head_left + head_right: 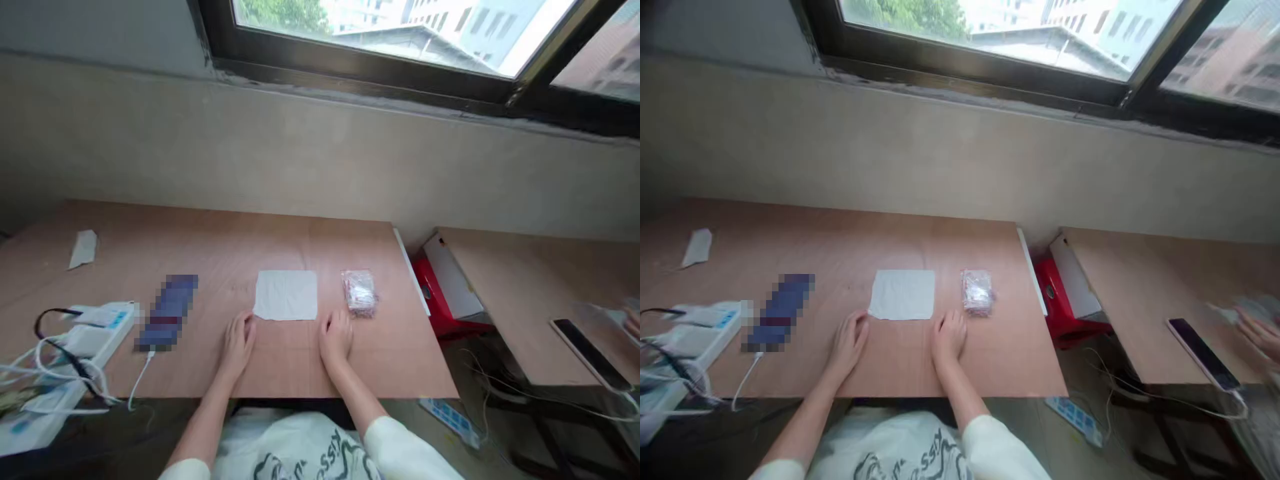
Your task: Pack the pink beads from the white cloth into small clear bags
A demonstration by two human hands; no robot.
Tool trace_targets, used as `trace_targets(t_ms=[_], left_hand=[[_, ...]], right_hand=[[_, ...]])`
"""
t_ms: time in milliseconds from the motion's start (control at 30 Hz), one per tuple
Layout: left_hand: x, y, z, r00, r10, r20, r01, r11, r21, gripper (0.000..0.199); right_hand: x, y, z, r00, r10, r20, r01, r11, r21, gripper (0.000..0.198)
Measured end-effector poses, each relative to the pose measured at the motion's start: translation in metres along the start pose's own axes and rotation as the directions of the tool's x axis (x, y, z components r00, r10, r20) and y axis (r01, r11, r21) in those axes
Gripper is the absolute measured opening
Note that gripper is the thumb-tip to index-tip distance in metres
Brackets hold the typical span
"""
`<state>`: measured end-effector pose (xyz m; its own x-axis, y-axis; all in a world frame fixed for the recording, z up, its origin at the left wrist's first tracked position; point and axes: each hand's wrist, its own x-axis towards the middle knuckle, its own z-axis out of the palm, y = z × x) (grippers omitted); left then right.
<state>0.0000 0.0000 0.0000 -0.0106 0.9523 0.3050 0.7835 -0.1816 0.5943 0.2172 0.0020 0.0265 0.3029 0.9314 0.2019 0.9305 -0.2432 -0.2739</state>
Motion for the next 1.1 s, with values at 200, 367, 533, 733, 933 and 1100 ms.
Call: trace_targets(t_ms=[200, 367, 533, 733, 933, 1100], left_hand=[[0.002, 0.007, -0.001, 1.0, 0.006, -0.011, -0.005, 0.997, 0.074, 0.024], [0.002, 0.009, -0.004, 1.0, -0.01, 0.012, 0.009, 0.994, 0.111, 0.026], [0.001, 0.01, -0.009, 0.999, 0.006, 0.054, -0.01, 0.997, 0.082, 0.028], [-0.001, 0.01, -0.013, 0.995, 0.023, 0.093, -0.025, 1.0, 0.019, 0.026], [-0.001, 0.009, -0.015, 0.999, -0.038, -0.001, 0.038, 0.998, -0.059, 0.018], [-0.003, 0.009, -0.014, 1.0, -0.003, 0.022, 0.002, 0.999, 0.043, 0.013]], right_hand=[[0.001, 0.0, 0.001, 1.0, -0.025, -0.01, 0.025, 0.999, -0.021, 0.02], [0.001, -0.002, 0.002, 0.998, -0.034, -0.046, 0.032, 0.998, -0.045, 0.019], [0.0, -0.004, 0.003, 0.997, -0.025, -0.079, 0.021, 0.999, -0.049, 0.019], [-0.002, -0.004, 0.003, 0.996, -0.039, -0.078, 0.034, 0.997, -0.066, 0.019], [-0.002, -0.004, 0.004, 0.994, -0.047, -0.096, 0.04, 0.997, -0.07, 0.018], [-0.003, -0.003, 0.005, 0.994, -0.042, -0.098, 0.036, 0.997, -0.067, 0.017]])
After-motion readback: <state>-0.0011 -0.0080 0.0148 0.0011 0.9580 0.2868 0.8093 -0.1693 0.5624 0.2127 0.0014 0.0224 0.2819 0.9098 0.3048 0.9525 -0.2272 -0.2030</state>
